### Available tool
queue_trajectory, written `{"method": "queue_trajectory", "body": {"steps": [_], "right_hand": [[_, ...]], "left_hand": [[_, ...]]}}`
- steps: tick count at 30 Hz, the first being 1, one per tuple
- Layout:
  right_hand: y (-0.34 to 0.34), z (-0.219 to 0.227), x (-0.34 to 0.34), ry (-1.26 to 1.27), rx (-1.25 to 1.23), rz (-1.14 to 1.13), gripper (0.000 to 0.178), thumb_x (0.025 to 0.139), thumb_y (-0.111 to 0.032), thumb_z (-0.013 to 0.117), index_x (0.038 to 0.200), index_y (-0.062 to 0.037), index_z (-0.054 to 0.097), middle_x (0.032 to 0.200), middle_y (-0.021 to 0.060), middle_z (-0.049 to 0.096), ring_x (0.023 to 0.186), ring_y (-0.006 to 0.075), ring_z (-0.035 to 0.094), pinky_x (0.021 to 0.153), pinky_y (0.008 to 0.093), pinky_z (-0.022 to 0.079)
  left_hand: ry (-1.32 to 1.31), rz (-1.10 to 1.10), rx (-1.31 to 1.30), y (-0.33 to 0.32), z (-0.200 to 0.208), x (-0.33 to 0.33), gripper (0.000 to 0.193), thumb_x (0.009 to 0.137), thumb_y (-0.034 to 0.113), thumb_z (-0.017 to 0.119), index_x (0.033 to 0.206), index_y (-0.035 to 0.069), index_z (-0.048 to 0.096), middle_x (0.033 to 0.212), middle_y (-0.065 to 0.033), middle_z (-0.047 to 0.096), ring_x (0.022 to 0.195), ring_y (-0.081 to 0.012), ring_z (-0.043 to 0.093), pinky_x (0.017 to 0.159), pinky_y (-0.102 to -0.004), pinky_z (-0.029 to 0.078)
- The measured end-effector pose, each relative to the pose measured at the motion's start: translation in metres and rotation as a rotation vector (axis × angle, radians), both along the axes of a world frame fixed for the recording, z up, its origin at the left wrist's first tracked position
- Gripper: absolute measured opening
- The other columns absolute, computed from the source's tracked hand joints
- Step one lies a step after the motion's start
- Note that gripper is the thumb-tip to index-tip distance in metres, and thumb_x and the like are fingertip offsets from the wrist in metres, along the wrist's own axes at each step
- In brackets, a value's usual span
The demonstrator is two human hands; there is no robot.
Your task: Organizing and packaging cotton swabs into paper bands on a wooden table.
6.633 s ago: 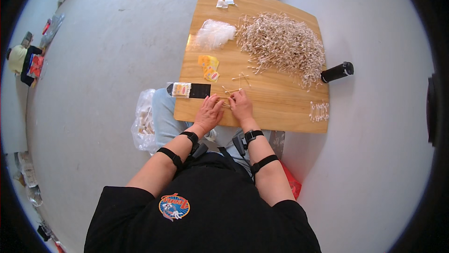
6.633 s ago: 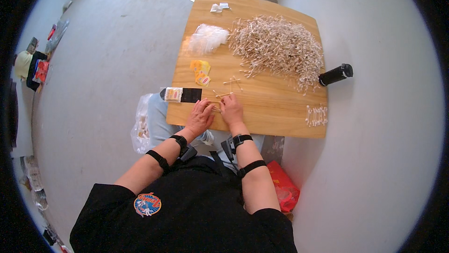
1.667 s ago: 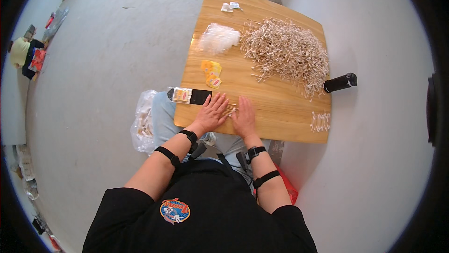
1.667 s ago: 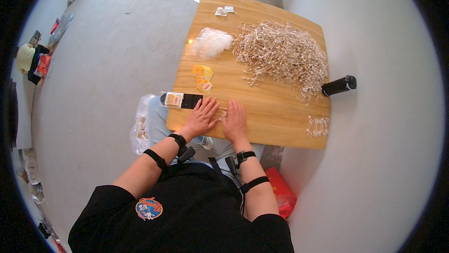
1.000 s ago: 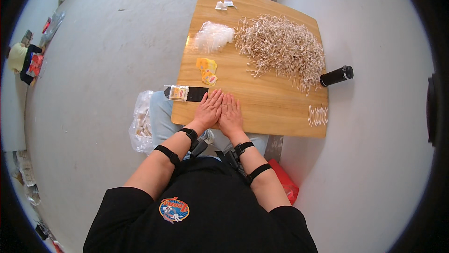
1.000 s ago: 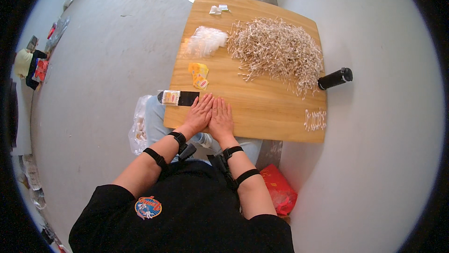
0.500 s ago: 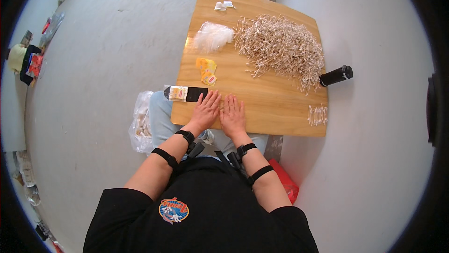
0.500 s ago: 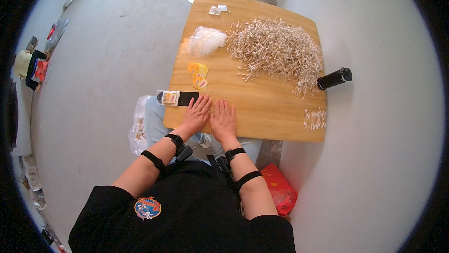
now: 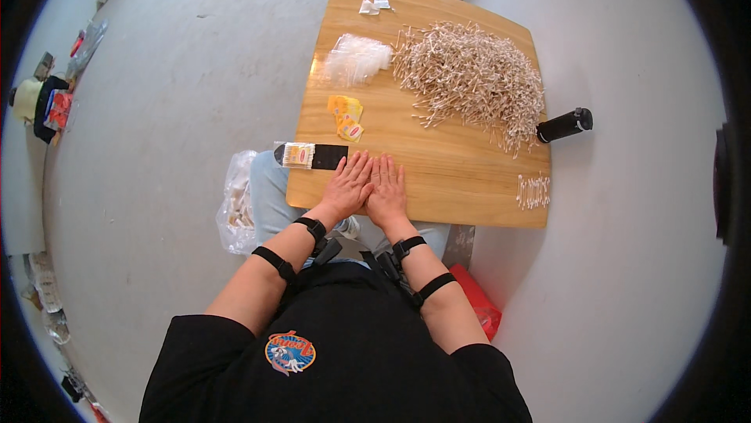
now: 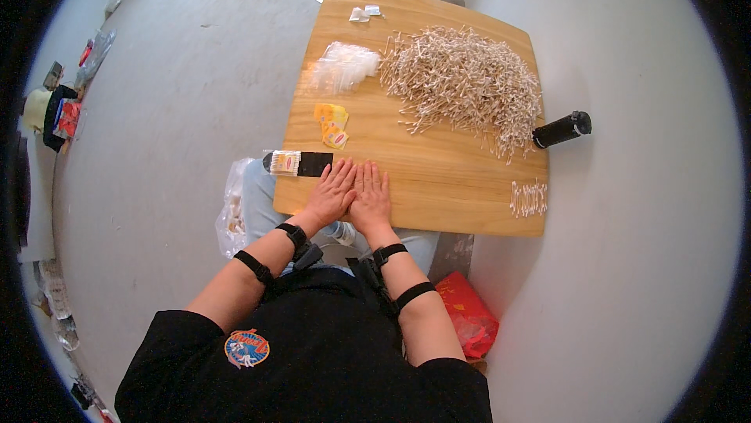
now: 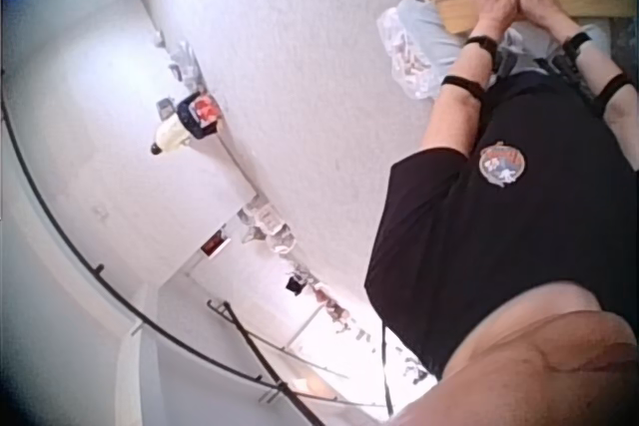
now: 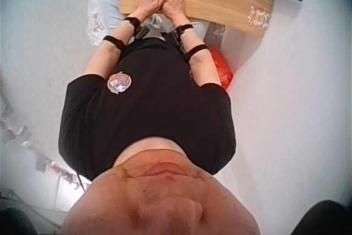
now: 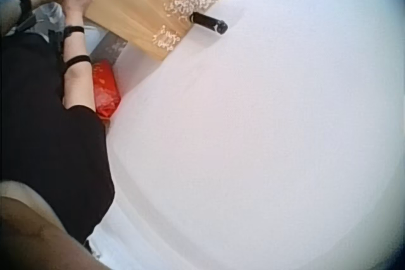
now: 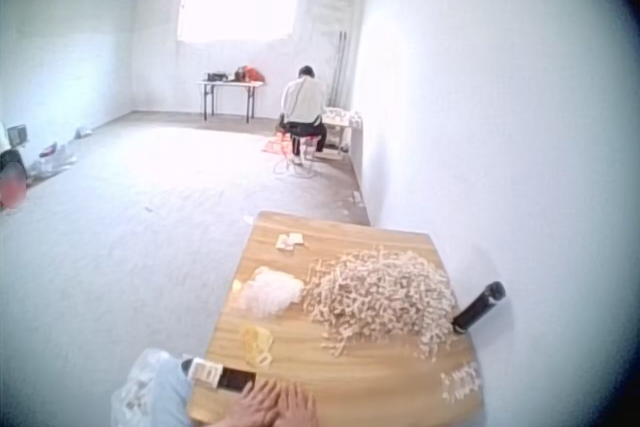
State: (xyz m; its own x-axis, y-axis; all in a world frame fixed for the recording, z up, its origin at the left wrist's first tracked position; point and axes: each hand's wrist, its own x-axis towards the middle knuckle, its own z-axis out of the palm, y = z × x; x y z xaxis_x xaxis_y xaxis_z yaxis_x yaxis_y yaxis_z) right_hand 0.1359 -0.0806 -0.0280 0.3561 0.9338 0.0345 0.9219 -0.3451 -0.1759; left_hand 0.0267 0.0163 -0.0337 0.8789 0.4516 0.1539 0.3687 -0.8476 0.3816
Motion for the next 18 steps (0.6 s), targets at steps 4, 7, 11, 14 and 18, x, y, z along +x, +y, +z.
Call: {"method": "queue_trajectory", "body": {"steps": [4,7,11,14,18], "right_hand": [[-0.001,0.002,0.020,0.125,0.043,0.133,0.065,0.091,-0.026,0.052,0.148,-0.0012,0.035,0.153,0.0214,0.034,0.146,0.0339,0.025,0.119,0.0517,0.015],[-0.004,-0.018,0.059,0.120,0.289,-0.046,0.065,0.089,-0.026,0.058,0.149,-0.0090,0.037,0.152,0.0227,0.034,0.145,0.0358,0.025,0.117,0.0540,0.019],[0.019,0.001,0.094,0.020,0.265,-0.238,0.062,0.091,-0.030,0.058,0.149,-0.0187,0.038,0.153,0.0235,0.030,0.146,0.0360,0.023,0.116,0.0560,0.020],[0.030,0.002,0.107,-0.091,0.190,-0.268,0.060,0.092,-0.031,0.057,0.149,-0.0239,0.039,0.156,0.0206,0.025,0.146,0.0358,0.021,0.115,0.0574,0.020],[0.031,-0.007,0.112,-0.100,0.135,-0.229,0.057,0.093,-0.031,0.057,0.146,-0.0156,0.043,0.152,0.0152,0.036,0.143,0.0339,0.029,0.115,0.0546,0.023]], "left_hand": [[0.050,-0.046,0.048,0.005,0.000,-0.006,0.062,0.098,0.039,0.047,0.149,0.006,0.035,0.157,-0.0129,0.030,0.147,-0.0291,0.025,0.120,-0.0454,0.015],[0.068,-0.061,0.048,0.003,0.010,0.003,0.063,0.098,0.040,0.048,0.150,0.006,0.034,0.157,-0.0125,0.030,0.147,-0.0291,0.024,0.120,-0.0450,0.016],[0.068,-0.077,0.019,0.004,0.009,0.010,0.062,0.098,0.039,0.047,0.149,0.006,0.034,0.157,-0.0125,0.030,0.147,-0.0291,0.023,0.120,-0.0449,0.016],[0.076,-0.080,0.008,0.003,0.012,0.012,0.061,0.098,0.037,0.048,0.149,0.006,0.035,0.158,-0.0114,0.030,0.147,-0.0286,0.023,0.120,-0.0448,0.017],[0.053,-0.079,0.007,0.003,0.014,0.013,0.062,0.096,0.037,0.050,0.148,0.007,0.036,0.157,-0.0102,0.031,0.147,-0.0276,0.025,0.120,-0.0447,0.017]]}}
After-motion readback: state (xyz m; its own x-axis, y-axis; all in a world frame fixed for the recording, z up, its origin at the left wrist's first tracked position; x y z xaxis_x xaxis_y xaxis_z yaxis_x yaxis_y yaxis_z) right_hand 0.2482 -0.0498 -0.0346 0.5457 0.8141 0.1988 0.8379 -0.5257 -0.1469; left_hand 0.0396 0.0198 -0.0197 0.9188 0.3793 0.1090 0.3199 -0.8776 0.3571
